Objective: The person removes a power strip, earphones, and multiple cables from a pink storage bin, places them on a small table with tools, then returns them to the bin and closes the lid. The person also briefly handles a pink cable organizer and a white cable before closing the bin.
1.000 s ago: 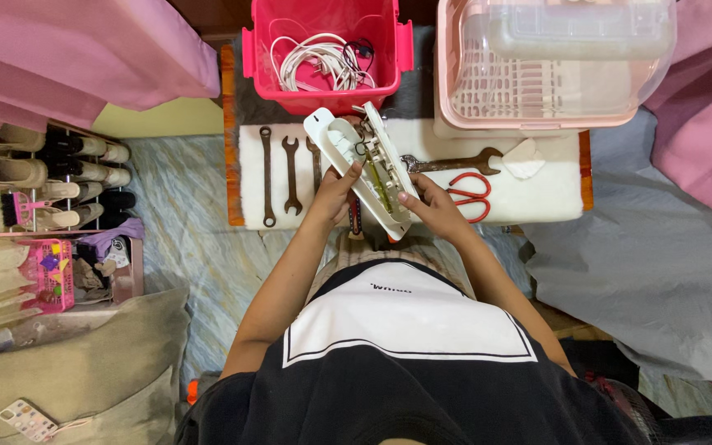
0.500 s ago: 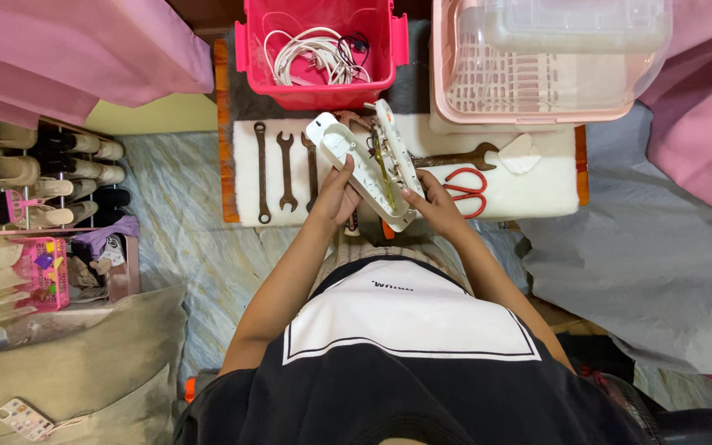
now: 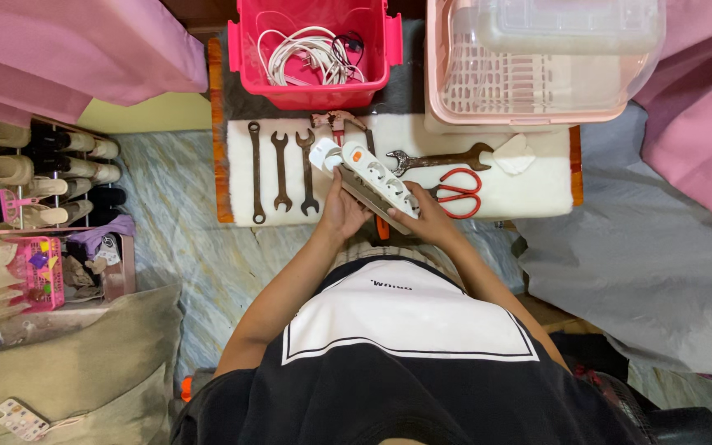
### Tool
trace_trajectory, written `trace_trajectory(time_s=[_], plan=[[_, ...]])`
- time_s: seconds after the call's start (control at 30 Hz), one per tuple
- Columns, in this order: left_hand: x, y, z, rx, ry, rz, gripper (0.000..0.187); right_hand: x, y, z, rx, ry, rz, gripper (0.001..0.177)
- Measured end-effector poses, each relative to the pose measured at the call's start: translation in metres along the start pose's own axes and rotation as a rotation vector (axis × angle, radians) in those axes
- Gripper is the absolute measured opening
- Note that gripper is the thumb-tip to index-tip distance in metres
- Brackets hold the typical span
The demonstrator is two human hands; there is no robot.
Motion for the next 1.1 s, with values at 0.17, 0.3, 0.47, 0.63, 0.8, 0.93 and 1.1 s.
trace_trajectory(time_s=[0.17,0.3,0.47,0.63,0.8,0.93,1.1], plan=[[0.001,0.003,-0.007,0.066,-0.029,-0.024,0.096,-0.001,-0.008,0.005,0.089,0.025,-0.011,0.071],[0.000,0.001,-0.010,0.061,0.010,-0.022,0.101,0.001,-0.013,0.010,0.146,0.058,0.003,0.074],[0.002,0.002,-0.030,0.061,-0.044,-0.035,0.098,-0.001,-0.015,0.021,0.177,0.127,0.013,0.074],[0.006,0.003,-0.043,0.031,-0.071,-0.047,0.093,-0.004,-0.021,0.034,0.221,0.178,0.028,0.073],[0.000,0.003,-0.040,-0.001,-0.096,-0.064,0.092,-0.005,-0.031,0.046,0.228,0.191,0.059,0.071],[-0.009,0.000,-0.036,-0.036,-0.126,-0.083,0.080,-0.003,-0.042,0.052,0.248,0.219,0.129,0.071],[-0.012,-0.006,-0.035,-0.159,-0.017,-0.120,0.066,0.005,-0.045,0.056,0.230,0.263,0.161,0.069]])
Point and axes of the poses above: each hand's wrist, its own x-axis away from the middle knuckle, its own z-axis out of the back of the hand, y = z × x, the point moved 9 cm from there along -x, towards the middle knuckle, and after that the axes turned 13 degrees about x, right-handed, at the moved point
